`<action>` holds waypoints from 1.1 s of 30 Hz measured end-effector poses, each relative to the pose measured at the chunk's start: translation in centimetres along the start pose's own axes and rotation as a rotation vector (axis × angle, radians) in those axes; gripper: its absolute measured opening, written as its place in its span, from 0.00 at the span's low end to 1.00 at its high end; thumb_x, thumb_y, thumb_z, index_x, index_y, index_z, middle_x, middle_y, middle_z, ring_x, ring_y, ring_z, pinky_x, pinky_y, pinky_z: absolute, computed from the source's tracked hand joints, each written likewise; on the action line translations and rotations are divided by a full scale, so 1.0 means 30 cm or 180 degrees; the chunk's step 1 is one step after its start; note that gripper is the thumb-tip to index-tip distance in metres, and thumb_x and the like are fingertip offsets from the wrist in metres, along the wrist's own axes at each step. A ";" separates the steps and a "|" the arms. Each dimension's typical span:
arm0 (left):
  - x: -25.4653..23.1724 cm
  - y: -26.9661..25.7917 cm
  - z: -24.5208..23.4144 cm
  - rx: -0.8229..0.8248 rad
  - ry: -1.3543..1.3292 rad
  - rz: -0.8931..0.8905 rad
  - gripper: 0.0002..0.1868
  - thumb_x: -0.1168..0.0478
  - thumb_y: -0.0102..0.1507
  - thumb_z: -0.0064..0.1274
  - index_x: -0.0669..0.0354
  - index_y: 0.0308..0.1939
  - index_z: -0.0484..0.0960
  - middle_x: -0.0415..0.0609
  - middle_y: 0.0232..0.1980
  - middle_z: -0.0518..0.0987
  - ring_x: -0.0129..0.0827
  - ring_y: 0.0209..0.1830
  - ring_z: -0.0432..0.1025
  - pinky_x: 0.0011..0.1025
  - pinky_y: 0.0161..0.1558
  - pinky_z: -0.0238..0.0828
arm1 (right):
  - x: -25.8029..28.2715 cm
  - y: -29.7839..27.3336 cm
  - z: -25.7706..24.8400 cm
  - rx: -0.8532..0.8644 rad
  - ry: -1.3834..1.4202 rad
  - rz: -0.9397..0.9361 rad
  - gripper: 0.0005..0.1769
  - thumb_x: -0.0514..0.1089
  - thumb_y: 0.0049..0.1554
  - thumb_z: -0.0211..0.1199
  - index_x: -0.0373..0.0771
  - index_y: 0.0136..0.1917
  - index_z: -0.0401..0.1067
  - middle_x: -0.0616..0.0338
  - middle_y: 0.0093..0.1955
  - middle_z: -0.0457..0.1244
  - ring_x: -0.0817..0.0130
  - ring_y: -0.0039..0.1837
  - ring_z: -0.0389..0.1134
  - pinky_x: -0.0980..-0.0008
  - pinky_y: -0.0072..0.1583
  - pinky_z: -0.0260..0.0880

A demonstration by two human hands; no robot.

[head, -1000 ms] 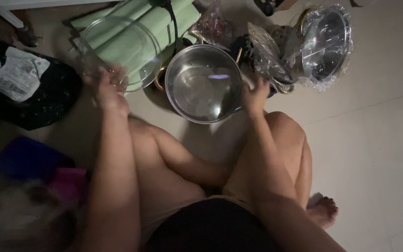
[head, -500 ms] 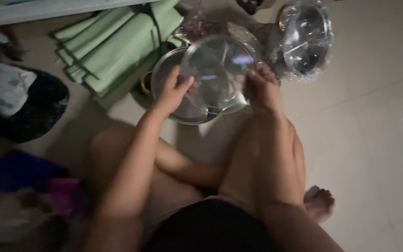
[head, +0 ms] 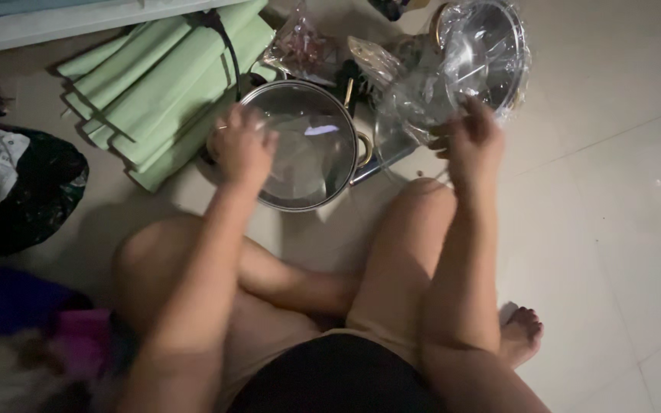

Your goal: The person unwraps a new stainless steel pot and glass lid from plastic packaging. They then unwrap small brass-colored knobs and attach them to the glass lid, securing them by hand.

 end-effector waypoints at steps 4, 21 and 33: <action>0.170 -0.027 -0.046 -0.0570 0.0718 -0.0416 0.30 0.49 0.57 0.64 0.65 0.56 0.84 0.65 0.62 0.77 0.65 0.59 0.68 0.59 0.54 0.72 | -0.017 -0.007 0.112 -0.0131 -0.0884 -0.0845 0.21 0.36 0.61 0.61 0.34 0.67 0.72 0.50 0.47 0.73 0.66 0.47 0.76 0.70 0.49 0.75; 0.271 -0.111 0.031 -0.0466 -0.4414 -0.1590 0.17 0.64 0.65 0.66 0.63 0.54 0.77 0.44 0.48 0.79 0.27 0.45 0.73 0.26 0.49 0.73 | 0.002 -0.067 0.240 -0.0388 -0.0795 -0.1088 0.17 0.34 0.62 0.64 0.36 0.65 0.75 0.52 0.53 0.73 0.71 0.50 0.74 0.70 0.52 0.75; 0.440 -0.238 0.268 -0.0311 -0.3101 -0.2573 0.20 0.52 0.65 0.65 0.65 0.50 0.79 0.49 0.45 0.80 0.35 0.43 0.72 0.33 0.46 0.71 | 0.002 -0.059 0.178 -0.0644 -0.0247 -0.1577 0.15 0.31 0.65 0.62 0.30 0.66 0.73 0.52 0.54 0.71 0.71 0.53 0.73 0.71 0.55 0.75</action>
Point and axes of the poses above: each hand's wrist, its own y-axis towards the middle knuckle, its own z-axis out of the palm, x = y × z, the point moved 9 cm from there along y, towards the middle knuckle
